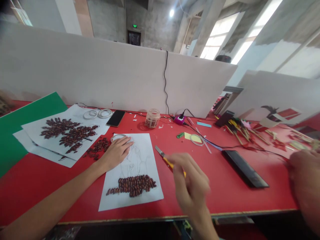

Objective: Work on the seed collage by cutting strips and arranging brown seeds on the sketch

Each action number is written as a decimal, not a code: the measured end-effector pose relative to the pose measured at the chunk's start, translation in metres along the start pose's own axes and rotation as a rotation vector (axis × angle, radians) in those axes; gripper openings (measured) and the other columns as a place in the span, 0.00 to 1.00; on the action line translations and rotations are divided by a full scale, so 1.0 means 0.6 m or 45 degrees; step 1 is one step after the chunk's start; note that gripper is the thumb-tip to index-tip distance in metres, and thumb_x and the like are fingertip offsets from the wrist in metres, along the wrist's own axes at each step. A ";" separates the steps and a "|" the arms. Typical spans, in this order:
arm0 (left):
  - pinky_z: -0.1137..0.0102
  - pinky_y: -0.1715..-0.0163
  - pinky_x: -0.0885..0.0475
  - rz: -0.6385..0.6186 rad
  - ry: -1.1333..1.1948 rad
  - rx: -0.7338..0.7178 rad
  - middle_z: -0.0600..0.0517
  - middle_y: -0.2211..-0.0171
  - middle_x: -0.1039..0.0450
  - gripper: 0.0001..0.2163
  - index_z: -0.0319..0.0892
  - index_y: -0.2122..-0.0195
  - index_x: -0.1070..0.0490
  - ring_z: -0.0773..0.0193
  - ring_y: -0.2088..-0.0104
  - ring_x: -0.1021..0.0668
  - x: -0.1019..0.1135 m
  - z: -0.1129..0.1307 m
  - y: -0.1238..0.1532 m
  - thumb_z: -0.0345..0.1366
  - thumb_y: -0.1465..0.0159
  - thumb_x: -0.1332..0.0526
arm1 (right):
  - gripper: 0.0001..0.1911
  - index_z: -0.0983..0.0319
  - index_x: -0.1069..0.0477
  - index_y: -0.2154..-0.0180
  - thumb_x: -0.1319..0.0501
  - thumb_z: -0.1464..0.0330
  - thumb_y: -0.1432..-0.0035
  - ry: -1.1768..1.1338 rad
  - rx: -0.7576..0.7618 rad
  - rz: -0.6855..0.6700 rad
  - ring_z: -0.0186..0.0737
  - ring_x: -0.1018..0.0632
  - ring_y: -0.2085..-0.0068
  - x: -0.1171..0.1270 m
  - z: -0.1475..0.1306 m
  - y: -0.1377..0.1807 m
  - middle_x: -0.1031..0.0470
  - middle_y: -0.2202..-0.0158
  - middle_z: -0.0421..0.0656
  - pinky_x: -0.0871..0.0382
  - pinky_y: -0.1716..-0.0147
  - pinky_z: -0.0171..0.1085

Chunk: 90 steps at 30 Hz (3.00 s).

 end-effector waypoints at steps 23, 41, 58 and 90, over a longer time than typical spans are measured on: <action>0.54 0.30 0.50 -0.212 0.199 -0.212 0.48 0.33 0.36 0.19 0.46 0.37 0.32 0.58 0.32 0.36 0.001 0.011 0.026 0.42 0.26 0.46 | 0.12 0.59 0.26 0.54 0.44 0.62 0.31 -0.329 -0.217 -0.708 0.40 0.21 0.66 -0.152 0.028 -0.039 0.20 0.63 0.44 0.30 0.65 0.37; 0.57 0.35 0.41 -0.243 0.133 -0.207 0.49 0.32 0.38 0.19 0.51 0.36 0.32 0.55 0.33 0.35 0.003 0.022 0.022 0.43 0.26 0.46 | 0.11 0.59 0.25 0.56 0.44 0.63 0.31 -0.398 -0.248 -0.819 0.39 0.21 0.65 -0.156 0.029 -0.039 0.20 0.62 0.44 0.29 0.66 0.36; 0.55 0.36 0.38 -0.256 0.103 -0.152 0.51 0.33 0.36 0.19 0.53 0.37 0.31 0.53 0.34 0.33 0.002 0.021 0.016 0.43 0.29 0.43 | 0.10 0.57 0.28 0.50 0.46 0.69 0.29 -0.017 0.196 -0.716 0.39 0.21 0.62 -0.150 0.001 -0.021 0.21 0.59 0.42 0.32 0.63 0.37; 0.56 0.35 0.40 -0.255 0.086 -0.094 0.51 0.34 0.35 0.19 0.51 0.39 0.29 0.54 0.34 0.33 0.001 0.023 0.016 0.43 0.30 0.42 | 0.18 0.62 0.29 0.45 0.47 0.79 0.31 0.452 0.842 -0.560 0.38 0.28 0.66 -0.135 -0.057 0.002 0.19 0.54 0.44 0.45 0.64 0.40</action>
Point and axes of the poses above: each hand's wrist, its own y-axis away from the middle knuckle, its own x-axis out of the back of the hand, z = x × y, the point moved 8 cm from there along -y, towards the middle knuckle
